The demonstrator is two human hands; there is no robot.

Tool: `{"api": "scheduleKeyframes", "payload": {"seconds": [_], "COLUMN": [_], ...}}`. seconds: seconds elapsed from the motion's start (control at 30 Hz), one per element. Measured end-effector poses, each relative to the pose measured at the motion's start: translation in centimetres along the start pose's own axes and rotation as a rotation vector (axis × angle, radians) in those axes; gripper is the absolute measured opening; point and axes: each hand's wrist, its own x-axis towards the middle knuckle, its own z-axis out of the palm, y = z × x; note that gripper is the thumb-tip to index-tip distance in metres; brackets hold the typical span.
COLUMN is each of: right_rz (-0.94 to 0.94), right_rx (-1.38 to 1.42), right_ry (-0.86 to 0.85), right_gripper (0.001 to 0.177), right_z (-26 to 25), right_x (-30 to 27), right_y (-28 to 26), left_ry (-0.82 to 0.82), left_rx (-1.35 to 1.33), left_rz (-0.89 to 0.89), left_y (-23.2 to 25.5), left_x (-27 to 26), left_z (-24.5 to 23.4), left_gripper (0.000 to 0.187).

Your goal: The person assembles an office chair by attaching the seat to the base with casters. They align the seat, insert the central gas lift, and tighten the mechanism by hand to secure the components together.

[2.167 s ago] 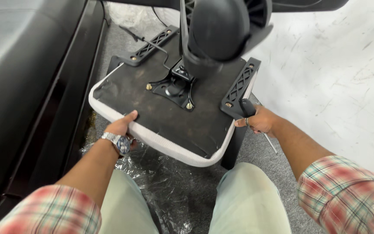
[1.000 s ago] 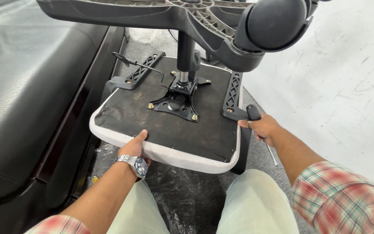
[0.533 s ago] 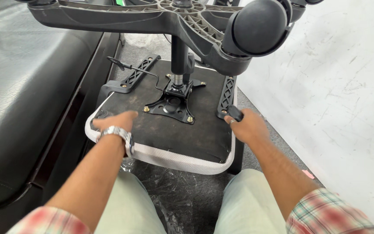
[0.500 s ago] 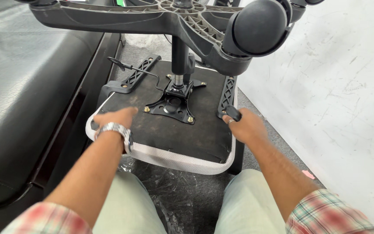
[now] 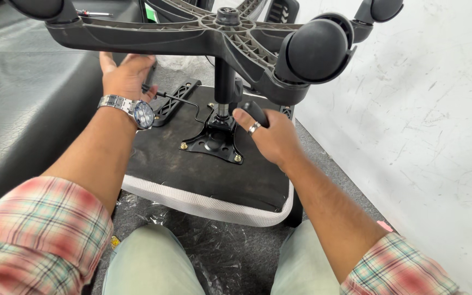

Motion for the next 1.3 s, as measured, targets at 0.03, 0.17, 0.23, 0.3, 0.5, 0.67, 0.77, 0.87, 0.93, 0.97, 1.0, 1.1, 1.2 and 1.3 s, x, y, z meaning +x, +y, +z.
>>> {"api": "scheduleKeyframes", "payload": {"seconds": [0.03, 0.17, 0.23, 0.3, 0.5, 0.67, 0.77, 0.87, 0.93, 0.97, 1.0, 1.1, 1.2, 1.3], "right_rz": [-0.077, -0.350, -0.358, -0.252, -0.235, -0.218, -0.170, -0.130, -0.128, -0.139, -0.147, -0.109, -0.096, -0.064], "right_rx": [0.014, 0.272, 0.435, 0.529, 0.534, 0.570, 0.553, 0.506, 0.489, 0.491, 0.495, 0.606, 0.616, 0.579], "right_ry": [-0.001, 0.008, -0.001, -0.032, -0.045, 0.015, 0.042, 0.061, 0.064, 0.062, 0.059, 0.066, 0.079, 0.094], "right_gripper": [0.066, 0.065, 0.063, 0.060, 0.070, 0.072, 0.072, 0.074, 0.075, 0.075, 0.075, 0.070, 0.071, 0.070], "right_z": [-0.2, -0.3, -0.3, -0.5, -0.7, -1.6, -2.5, -3.4, -4.0, -4.2, -4.4, -4.9, -5.5, -6.5], "right_x": [0.1, 0.3, 0.5, 0.7, 0.8, 1.5, 1.7, 1.9, 2.0, 2.2, 2.3, 2.9, 3.3, 3.8], "right_y": [-0.4, -1.9, -2.6, -2.9, -2.4, -1.8, -1.5, -1.3, -1.1, -0.9, -0.7, 0.0, 0.5, 0.7], "left_ry": [-0.023, -0.095, -0.101, -0.081, 0.001, 0.063, 0.077, 0.094, 0.096, 0.089, 0.082, 0.052, 0.011, 0.064], "left_rx": [-0.003, -0.056, -0.052, 0.002, 0.101, 0.140, 0.119, 0.099, 0.078, 0.057, 0.039, -0.075, -0.055, 0.009], "left_rz": [0.028, 0.079, 0.079, 0.084, 0.108, 0.156, 0.216, 0.228, 0.235, 0.252, 0.265, 0.332, 0.407, 0.356], "left_y": [0.0, -0.1, 0.1, 0.1, 0.5, 0.0, -0.2, -0.4, -0.5, -0.6, -0.7, -0.9, -0.8, -0.8], "left_x": [0.4, 0.9, 0.7, 0.2, -1.1, -2.5, -3.1, -3.6, -4.0, -4.2, -4.5, -5.2, -6.3, -7.4], "left_z": [0.0, -0.4, -0.4, -0.4, 0.2, 1.2, 1.9, 2.4, 2.8, 3.0, 3.1, 4.1, 4.7, 5.4], "left_gripper": [0.092, 0.069, 0.063, 0.056, 0.051, 0.053, 0.056, 0.058, 0.057, 0.055, 0.053, 0.045, 0.039, 0.036]}}
